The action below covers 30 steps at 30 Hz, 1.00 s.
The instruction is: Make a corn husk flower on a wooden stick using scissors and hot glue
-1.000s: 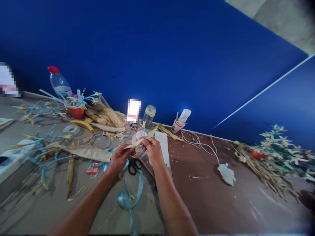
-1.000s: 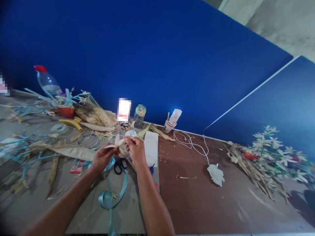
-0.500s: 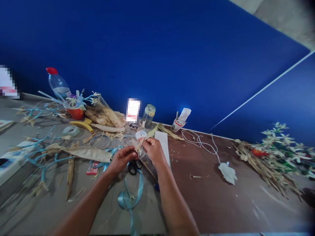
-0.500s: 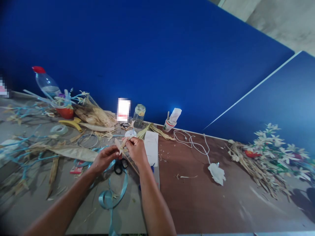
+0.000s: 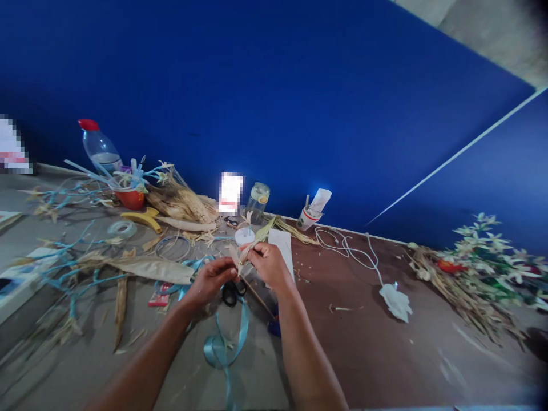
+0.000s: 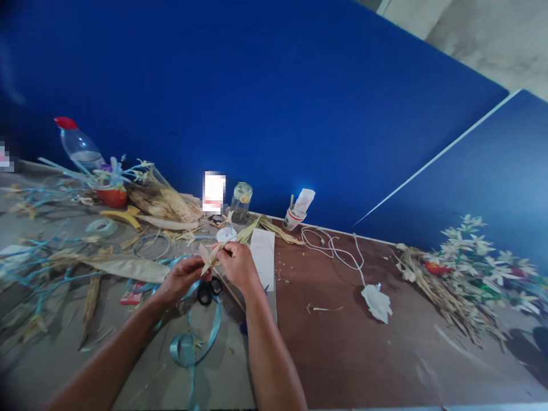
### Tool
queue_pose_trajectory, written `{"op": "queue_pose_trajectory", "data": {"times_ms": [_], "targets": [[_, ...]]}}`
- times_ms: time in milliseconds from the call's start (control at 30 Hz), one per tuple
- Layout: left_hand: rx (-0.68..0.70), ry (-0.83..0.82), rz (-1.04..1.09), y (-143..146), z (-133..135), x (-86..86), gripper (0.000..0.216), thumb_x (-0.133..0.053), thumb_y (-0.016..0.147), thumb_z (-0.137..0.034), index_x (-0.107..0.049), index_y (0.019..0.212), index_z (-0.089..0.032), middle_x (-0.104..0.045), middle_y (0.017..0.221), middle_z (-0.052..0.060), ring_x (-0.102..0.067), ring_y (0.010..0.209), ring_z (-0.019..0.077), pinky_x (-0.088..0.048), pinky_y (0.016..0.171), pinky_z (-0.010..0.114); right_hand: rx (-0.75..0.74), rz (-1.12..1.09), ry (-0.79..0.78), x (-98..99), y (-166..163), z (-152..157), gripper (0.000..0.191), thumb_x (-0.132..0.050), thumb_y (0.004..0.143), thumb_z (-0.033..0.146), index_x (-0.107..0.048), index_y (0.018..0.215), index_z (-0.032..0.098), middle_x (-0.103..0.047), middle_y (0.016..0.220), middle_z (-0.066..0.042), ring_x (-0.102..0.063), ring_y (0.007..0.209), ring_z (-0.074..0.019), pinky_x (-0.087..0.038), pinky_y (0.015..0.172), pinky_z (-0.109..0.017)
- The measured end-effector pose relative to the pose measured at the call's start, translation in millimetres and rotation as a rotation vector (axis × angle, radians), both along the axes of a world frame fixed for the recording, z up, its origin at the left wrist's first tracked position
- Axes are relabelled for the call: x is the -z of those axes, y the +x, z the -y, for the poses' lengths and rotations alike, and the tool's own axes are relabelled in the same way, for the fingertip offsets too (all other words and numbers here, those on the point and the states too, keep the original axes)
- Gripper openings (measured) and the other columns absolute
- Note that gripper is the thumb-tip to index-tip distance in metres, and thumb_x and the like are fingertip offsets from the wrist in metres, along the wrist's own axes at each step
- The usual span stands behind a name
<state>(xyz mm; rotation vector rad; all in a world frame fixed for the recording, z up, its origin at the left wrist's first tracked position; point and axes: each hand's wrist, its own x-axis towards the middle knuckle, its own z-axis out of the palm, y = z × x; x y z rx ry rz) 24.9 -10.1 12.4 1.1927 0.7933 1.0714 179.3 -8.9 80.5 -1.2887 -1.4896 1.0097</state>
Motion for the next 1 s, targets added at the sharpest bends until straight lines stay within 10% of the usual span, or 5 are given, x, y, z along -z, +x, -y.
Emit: {"op": "queue_pose_trajectory", "data": {"times_ms": [433, 1000], "targets": [[0.026, -0.029, 0.040, -1, -1, 2.4, 0.025, -0.074, 0.065, -0.039, -0.068, 0.068, -0.015, -0.061, 0.058, 0.001, -0.055, 0.055, 0.0124, -0.044, 0.056, 0.025, -0.022, -0.120, -0.114, 13.4, -1, -4, 0.021, -0.057, 0.069, 0.026, -0.072, 0.077, 0.015, -0.055, 0.052, 0.004, -0.038, 0.044, -0.0075, -0.029, 0.043, -0.019], [0.128, 0.016, 0.019, -7, -2, 3.4, 0.022, -0.068, 0.073, -0.037, -0.067, 0.076, -0.015, -0.062, 0.059, 0.002, -0.056, 0.056, 0.0130, -0.045, 0.058, 0.025, -0.057, -0.268, -0.143, 14.4, -2, -5, 0.020, -0.064, 0.069, 0.034, -0.071, 0.074, 0.016, -0.059, 0.057, 0.002, -0.040, 0.044, -0.0066, -0.031, 0.044, -0.019]]}}
